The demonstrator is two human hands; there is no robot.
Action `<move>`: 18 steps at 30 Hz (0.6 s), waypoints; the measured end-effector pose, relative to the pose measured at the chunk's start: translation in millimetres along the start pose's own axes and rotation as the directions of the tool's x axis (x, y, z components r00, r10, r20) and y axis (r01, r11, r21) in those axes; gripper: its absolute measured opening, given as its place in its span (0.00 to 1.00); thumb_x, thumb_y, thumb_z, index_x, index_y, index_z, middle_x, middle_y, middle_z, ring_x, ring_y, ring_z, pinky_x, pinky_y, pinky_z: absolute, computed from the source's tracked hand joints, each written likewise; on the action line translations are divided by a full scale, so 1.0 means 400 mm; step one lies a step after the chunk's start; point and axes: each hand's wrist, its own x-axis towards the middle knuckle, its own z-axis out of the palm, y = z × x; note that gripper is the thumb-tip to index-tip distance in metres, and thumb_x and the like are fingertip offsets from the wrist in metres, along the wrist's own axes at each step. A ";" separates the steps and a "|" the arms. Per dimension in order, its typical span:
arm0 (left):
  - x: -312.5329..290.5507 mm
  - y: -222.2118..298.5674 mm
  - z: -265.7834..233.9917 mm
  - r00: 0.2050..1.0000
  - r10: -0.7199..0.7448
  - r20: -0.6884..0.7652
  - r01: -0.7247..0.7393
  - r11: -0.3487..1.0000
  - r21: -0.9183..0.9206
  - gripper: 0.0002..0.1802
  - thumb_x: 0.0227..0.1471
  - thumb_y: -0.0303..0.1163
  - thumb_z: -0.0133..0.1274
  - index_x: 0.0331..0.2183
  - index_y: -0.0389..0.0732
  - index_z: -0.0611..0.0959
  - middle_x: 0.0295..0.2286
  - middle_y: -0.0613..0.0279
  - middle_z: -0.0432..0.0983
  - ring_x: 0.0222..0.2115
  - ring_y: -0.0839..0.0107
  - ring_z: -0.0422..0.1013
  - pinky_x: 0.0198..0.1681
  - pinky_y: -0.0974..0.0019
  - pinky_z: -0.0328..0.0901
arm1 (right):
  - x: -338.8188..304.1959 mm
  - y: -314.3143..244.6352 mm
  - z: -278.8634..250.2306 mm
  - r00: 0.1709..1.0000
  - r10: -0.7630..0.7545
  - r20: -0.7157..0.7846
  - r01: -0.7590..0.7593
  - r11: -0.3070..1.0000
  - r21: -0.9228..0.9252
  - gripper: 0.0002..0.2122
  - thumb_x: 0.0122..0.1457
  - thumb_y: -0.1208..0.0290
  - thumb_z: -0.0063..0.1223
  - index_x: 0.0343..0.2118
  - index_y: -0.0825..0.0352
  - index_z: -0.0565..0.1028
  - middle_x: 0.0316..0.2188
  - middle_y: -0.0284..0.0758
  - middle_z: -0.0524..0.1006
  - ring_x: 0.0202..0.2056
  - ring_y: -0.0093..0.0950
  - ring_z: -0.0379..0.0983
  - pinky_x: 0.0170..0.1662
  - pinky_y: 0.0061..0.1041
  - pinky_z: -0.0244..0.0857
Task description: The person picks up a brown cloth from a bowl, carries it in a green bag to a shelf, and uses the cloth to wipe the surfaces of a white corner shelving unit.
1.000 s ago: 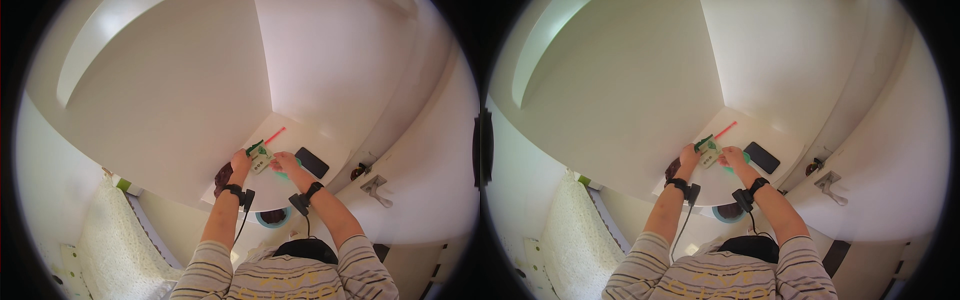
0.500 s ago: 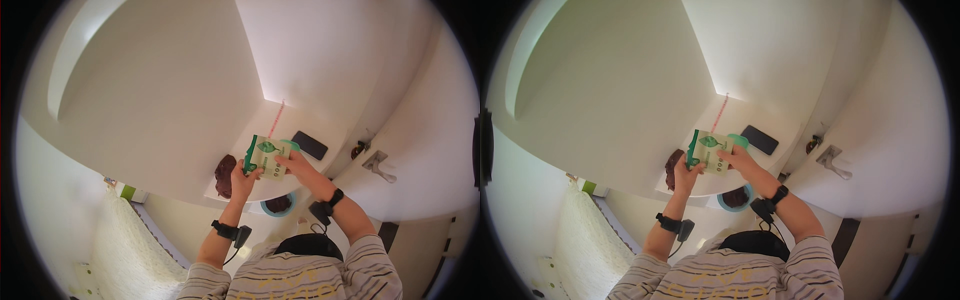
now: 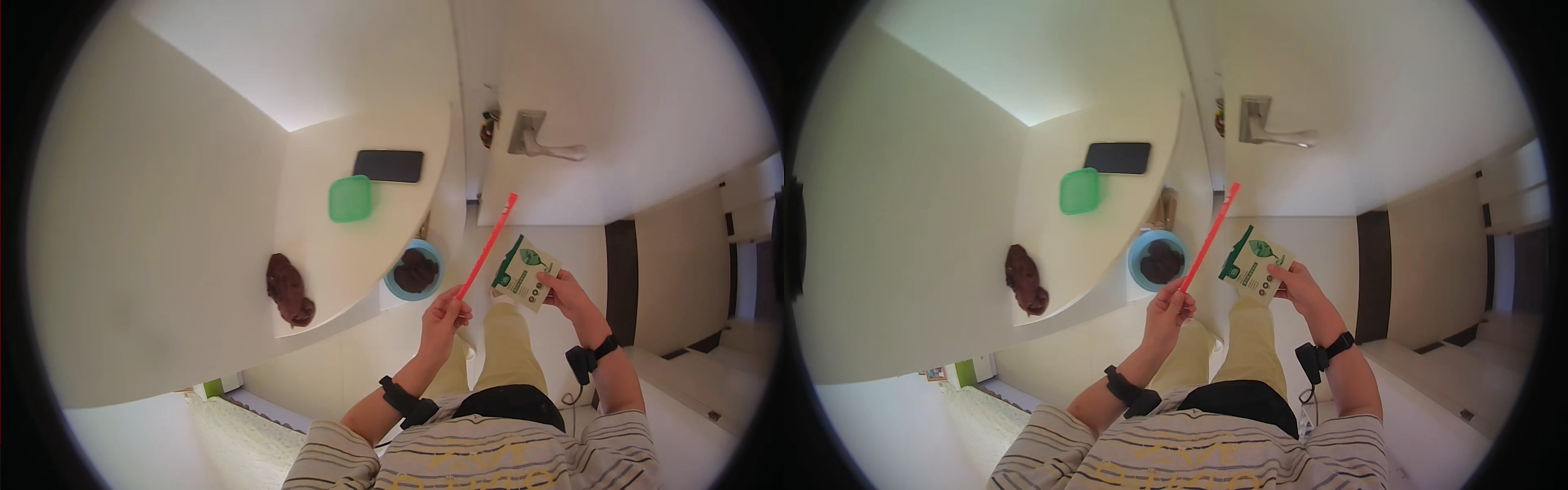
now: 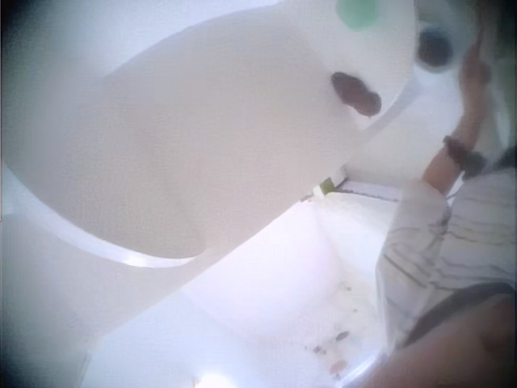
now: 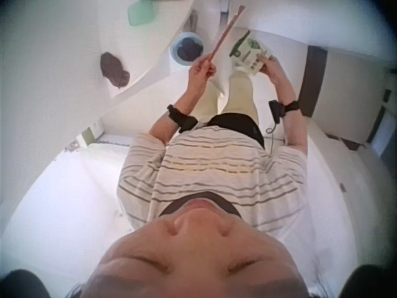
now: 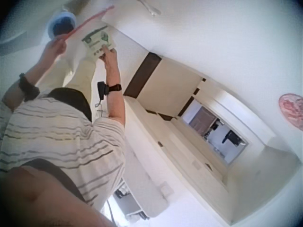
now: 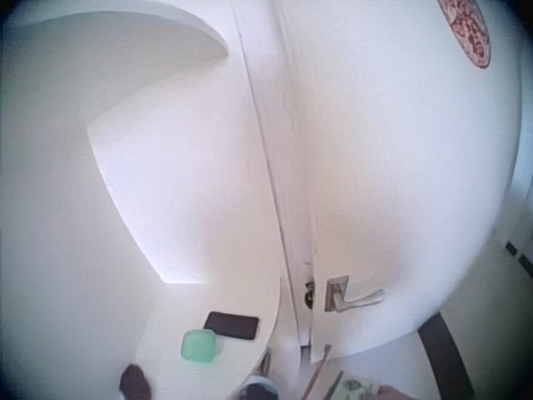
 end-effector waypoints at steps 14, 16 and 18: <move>0.366 -0.394 -0.040 0.956 -0.135 -0.261 0.123 0.991 -0.062 0.16 0.61 0.38 0.45 0.44 0.36 0.66 0.35 0.54 0.73 0.35 0.61 0.76 0.38 0.66 0.72 | 0.469 0.239 0.064 0.996 -0.070 0.047 0.075 0.989 -0.125 0.13 0.60 0.65 0.50 0.42 0.70 0.71 0.32 0.34 0.76 0.29 0.22 0.73 0.33 0.23 0.70; 0.434 -0.408 -0.069 0.931 -0.138 -0.339 0.123 0.990 -0.066 0.10 0.62 0.35 0.43 0.42 0.40 0.68 0.34 0.59 0.74 0.34 0.68 0.74 0.37 0.67 0.71 | 0.549 0.250 0.073 0.996 -0.019 0.086 0.035 0.981 -0.190 0.14 0.62 0.64 0.49 0.44 0.69 0.70 0.31 0.32 0.76 0.29 0.19 0.70 0.29 0.21 0.66; 0.519 -0.465 -0.159 0.909 -0.134 -0.395 0.096 0.989 -0.115 0.08 0.61 0.34 0.44 0.41 0.42 0.69 0.31 0.62 0.73 0.29 0.72 0.72 0.34 0.67 0.70 | 0.667 0.306 0.089 0.964 -0.233 0.126 0.263 0.900 -0.348 0.15 0.61 0.64 0.49 0.44 0.70 0.70 0.30 0.32 0.76 0.28 0.19 0.70 0.31 0.21 0.66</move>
